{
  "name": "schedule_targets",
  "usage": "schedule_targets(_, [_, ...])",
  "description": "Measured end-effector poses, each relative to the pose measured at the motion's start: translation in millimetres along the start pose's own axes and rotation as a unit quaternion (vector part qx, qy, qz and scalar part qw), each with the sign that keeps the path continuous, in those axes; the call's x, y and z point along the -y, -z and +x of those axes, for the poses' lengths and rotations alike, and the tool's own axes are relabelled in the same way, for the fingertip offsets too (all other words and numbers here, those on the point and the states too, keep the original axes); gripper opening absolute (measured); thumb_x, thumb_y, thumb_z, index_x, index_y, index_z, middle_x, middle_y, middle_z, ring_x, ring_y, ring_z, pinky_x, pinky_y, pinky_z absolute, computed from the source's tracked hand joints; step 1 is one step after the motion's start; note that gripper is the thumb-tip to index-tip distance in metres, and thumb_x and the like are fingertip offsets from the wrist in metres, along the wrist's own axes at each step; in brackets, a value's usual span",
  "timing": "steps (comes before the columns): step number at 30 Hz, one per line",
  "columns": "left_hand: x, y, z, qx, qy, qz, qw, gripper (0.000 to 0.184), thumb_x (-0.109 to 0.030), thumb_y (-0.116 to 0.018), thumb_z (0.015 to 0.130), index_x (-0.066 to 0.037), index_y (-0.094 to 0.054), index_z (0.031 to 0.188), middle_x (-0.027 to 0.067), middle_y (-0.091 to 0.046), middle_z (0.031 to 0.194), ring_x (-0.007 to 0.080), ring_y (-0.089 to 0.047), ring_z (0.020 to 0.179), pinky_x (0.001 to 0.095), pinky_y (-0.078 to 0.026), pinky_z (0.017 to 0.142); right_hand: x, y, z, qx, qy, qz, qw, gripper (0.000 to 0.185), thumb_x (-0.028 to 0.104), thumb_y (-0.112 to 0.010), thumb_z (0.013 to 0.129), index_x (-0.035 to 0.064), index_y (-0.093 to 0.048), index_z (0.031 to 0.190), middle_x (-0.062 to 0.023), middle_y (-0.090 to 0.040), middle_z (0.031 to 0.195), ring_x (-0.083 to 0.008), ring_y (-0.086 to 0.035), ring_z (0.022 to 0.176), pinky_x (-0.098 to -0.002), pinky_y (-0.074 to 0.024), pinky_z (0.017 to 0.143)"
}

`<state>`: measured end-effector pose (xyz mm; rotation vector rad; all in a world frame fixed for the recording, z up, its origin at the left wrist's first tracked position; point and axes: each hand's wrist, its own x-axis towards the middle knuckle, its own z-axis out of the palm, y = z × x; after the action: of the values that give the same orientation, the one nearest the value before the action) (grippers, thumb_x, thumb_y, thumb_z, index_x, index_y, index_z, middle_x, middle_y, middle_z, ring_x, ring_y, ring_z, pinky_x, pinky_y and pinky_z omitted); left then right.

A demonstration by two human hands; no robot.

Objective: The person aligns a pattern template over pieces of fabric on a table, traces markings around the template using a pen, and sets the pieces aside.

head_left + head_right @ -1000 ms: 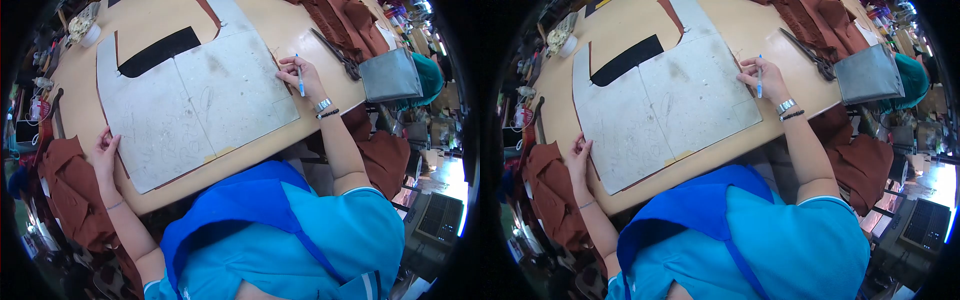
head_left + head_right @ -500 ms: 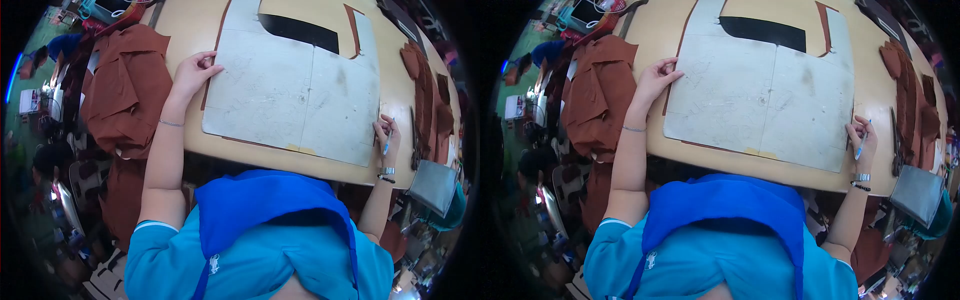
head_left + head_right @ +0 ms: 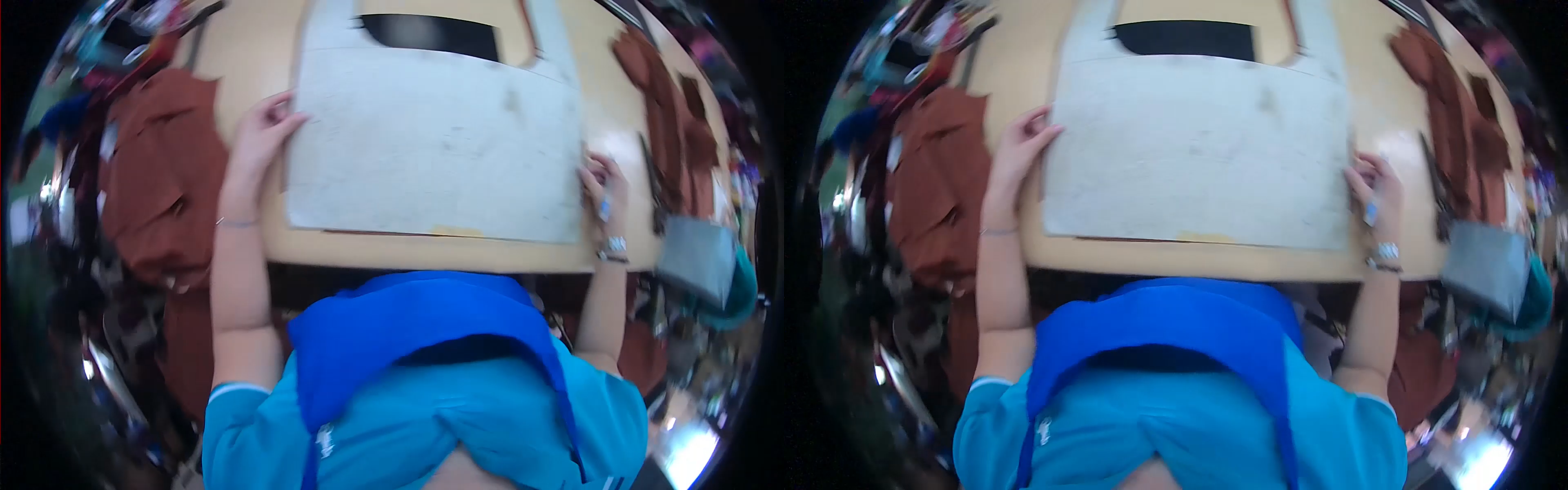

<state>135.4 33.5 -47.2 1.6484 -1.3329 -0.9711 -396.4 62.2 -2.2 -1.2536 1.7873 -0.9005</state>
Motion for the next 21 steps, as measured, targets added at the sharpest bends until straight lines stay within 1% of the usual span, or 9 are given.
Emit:
schedule_targets(1, [-4.9,-0.1,0.1,0.015,0.0,0.01,1.0,0.052,-0.012,-0.078,0.08,0.005,-0.058,0.126,-0.0064,-0.049,0.076,0.0047,-0.046,0.067,0.0192,-0.041,0.06,-14.5,2.7,7.0,-0.012,0.058,-0.02,0.998,0.035,0.012,-0.073,0.084,0.0007,-0.06,0.115,0.0002,-0.062,0.079,-0.0059,-0.056,0.062,-0.0207,-0.0429,0.047])
schedule_targets(2, [-3.8,-1.7,2.7,0.009,-0.012,0.027,1.0,0.05,-0.011,-0.078,0.081,0.005,-0.059,0.125,-0.0066,-0.047,0.077,0.0045,-0.045,0.067,0.0193,-0.041,0.06,-3.6,2.0,1.7,-0.012,0.002,0.001,1.0,0.034,0.013,-0.073,0.084,0.0013,-0.061,0.114,0.0002,-0.062,0.078,-0.0076,-0.057,0.063,-0.0229,-0.045,0.051])
schedule_targets(4, [6.1,1.5,7.2,0.016,0.01,-0.005,1.0,0.05,-0.008,-0.075,0.083,0.005,-0.057,0.127,-0.0065,-0.048,0.077,0.0048,-0.046,0.068,0.0179,-0.041,0.063,-28.6,10.4,16.6,-0.014,0.055,-0.058,0.997,0.035,0.016,-0.074,0.084,0.0003,-0.063,0.113,-0.0011,-0.065,0.082,-0.0076,-0.059,0.072,-0.0216,-0.0487,0.064])
schedule_targets(8, [-2.2,-0.4,8.3,0.015,-0.008,0.018,1.0,0.046,-0.011,-0.073,0.086,0.001,-0.056,0.127,-0.006,-0.048,0.075,0.003,-0.047,0.067,0.0163,-0.039,0.061,-28.0,9.8,14.1,-0.026,0.039,0.088,0.995,0.032,0.018,-0.071,0.088,0.0009,-0.062,0.115,-0.0005,-0.065,0.081,-0.0039,-0.056,0.066,-0.019,-0.0459,0.056])
schedule_targets(11, [-15.2,-10.1,13.2,-0.033,-0.001,-0.005,0.999,0.041,-0.012,-0.071,0.087,-0.003,-0.058,0.125,-0.0064,-0.047,0.073,0.0018,-0.046,0.066,0.0182,-0.037,0.057,-19.7,8.6,12.1,-0.046,0.037,0.07,0.996,0.031,0.022,-0.065,0.093,0.0019,-0.061,0.116,-0.0003,-0.064,0.08,-0.0027,-0.053,0.062,-0.0178,-0.0435,0.052])
schedule_targets(13, [-34.4,-33.9,19.3,-0.014,-0.07,0.072,0.995,0.035,-0.013,-0.07,0.088,-0.003,-0.062,0.121,-0.0048,-0.049,0.074,0.0031,-0.049,0.068,0.0196,-0.041,0.061,-10.8,3.7,14.4,-0.098,0.043,0.062,0.992,0.034,0.03,-0.058,0.097,0.0023,-0.061,0.117,0.0004,-0.063,0.078,-0.0026,-0.052,0.061,-0.0178,-0.0419,0.051])
schedule_targets(15, [-77.8,-67.4,15.3,0.009,-0.165,0.159,0.973,0.03,-0.016,-0.07,0.087,-0.004,-0.065,0.115,0.0017,-0.059,0.083,0.0108,-0.057,0.073,0.0253,-0.047,0.067,-3.4,-5.2,20.3,-0.103,0.076,0.108,0.986,0.039,0.037,-0.051,0.1,0.0028,-0.062,0.117,0.0011,-0.062,0.077,-0.0024,-0.05,0.06,-0.0176,-0.0404,0.05])
schedule_targets(18, [-100.6,-105.4,34.6,0.082,-0.267,0.236,0.931,0.032,-0.016,-0.069,0.083,-0.003,-0.066,0.112,0.0144,-0.063,0.11,0.0316,-0.061,0.103,0.0358,-0.048,0.09,3.1,-18.3,25.4,-0.061,0.115,0.202,0.971,0.048,0.044,-0.042,0.102,0.0035,-0.065,0.114,0.0022,-0.061,0.077,-0.0018,-0.048,0.061,-0.0173,-0.0389,0.05])
schedule_targets(21, [-114.5,-131.3,54.1,0.115,-0.303,0.296,0.898,0.038,-0.019,-0.071,0.082,-0.005,-0.065,0.117,0.0129,-0.061,0.116,0.0306,-0.058,0.108,0.0375,-0.047,0.094,17.9,-32.5,28.2,-0.049,0.099,0.201,0.973,0.044,0.041,-0.045,0.102,0.0051,-0.07,0.109,0.002,-0.062,0.081,-0.0017,-0.049,0.066,-0.0166,-0.0401,0.053])
